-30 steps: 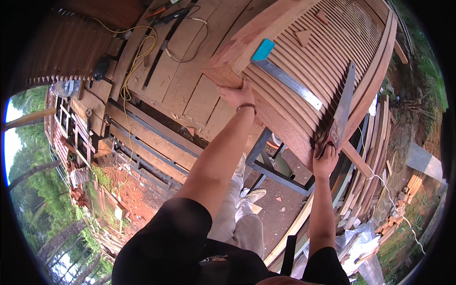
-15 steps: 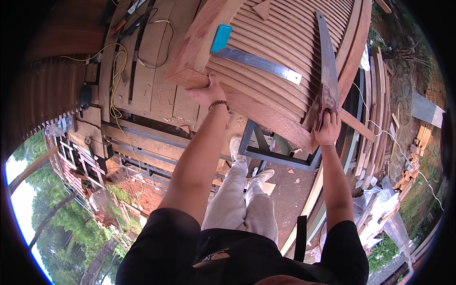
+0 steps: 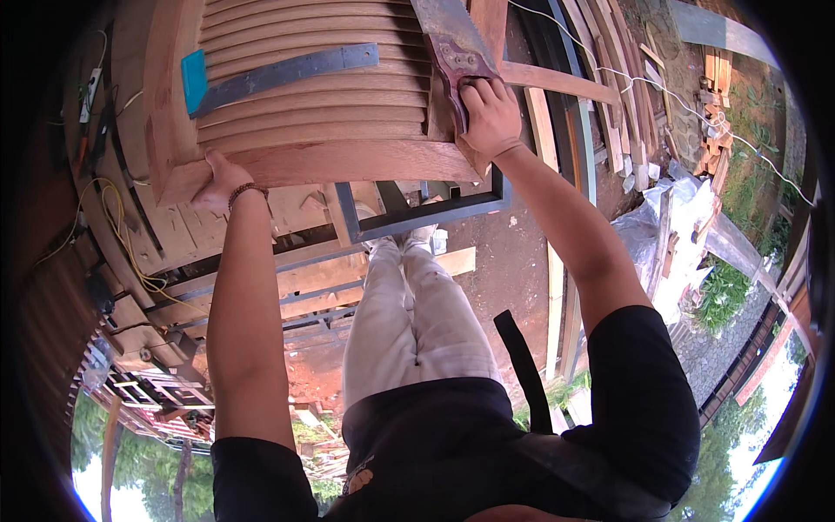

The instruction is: The person assembles a wooden slatted panel by cutting a wooden strip to size, applying glue, and fastening it with a nail gun. They use a hand saw, metal ruler, and glue bottle to prepare and attach the strip to the frame.

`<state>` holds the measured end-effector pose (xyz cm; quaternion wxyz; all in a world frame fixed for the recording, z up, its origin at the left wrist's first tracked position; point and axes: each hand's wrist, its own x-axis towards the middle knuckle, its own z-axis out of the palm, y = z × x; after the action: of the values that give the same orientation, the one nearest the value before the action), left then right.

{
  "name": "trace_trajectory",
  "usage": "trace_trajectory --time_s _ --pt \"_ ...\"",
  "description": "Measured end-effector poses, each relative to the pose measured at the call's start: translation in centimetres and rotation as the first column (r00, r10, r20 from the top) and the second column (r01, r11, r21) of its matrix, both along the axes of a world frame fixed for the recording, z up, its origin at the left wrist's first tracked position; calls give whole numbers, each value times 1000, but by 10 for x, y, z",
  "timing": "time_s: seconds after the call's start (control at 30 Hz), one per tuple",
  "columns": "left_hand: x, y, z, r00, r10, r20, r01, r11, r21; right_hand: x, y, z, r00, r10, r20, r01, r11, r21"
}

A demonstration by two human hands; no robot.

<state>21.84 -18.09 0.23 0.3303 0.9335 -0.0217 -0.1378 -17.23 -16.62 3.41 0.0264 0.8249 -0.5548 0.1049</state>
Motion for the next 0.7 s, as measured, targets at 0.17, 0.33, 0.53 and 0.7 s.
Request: trace_trajectory --time_s 0.17,0.33,0.53,0.7 --pt "-1 -2 4 1000 -2 -17 2 999 42 1 3 -2 1000 -14 21 14 1000 -17" --pt "4 3 5 998 -43 -42 40 997 -72 3 1 -2 999 -21 38 21 1000 3" --pt "15 53 -4 639 -675 370 623 736 265 1 4 -5 997 -26 69 28 999 -29" --pt "-105 96 16 -170 -946 275 877 -18 481 4 12 0 998 -42 49 40 999 35"
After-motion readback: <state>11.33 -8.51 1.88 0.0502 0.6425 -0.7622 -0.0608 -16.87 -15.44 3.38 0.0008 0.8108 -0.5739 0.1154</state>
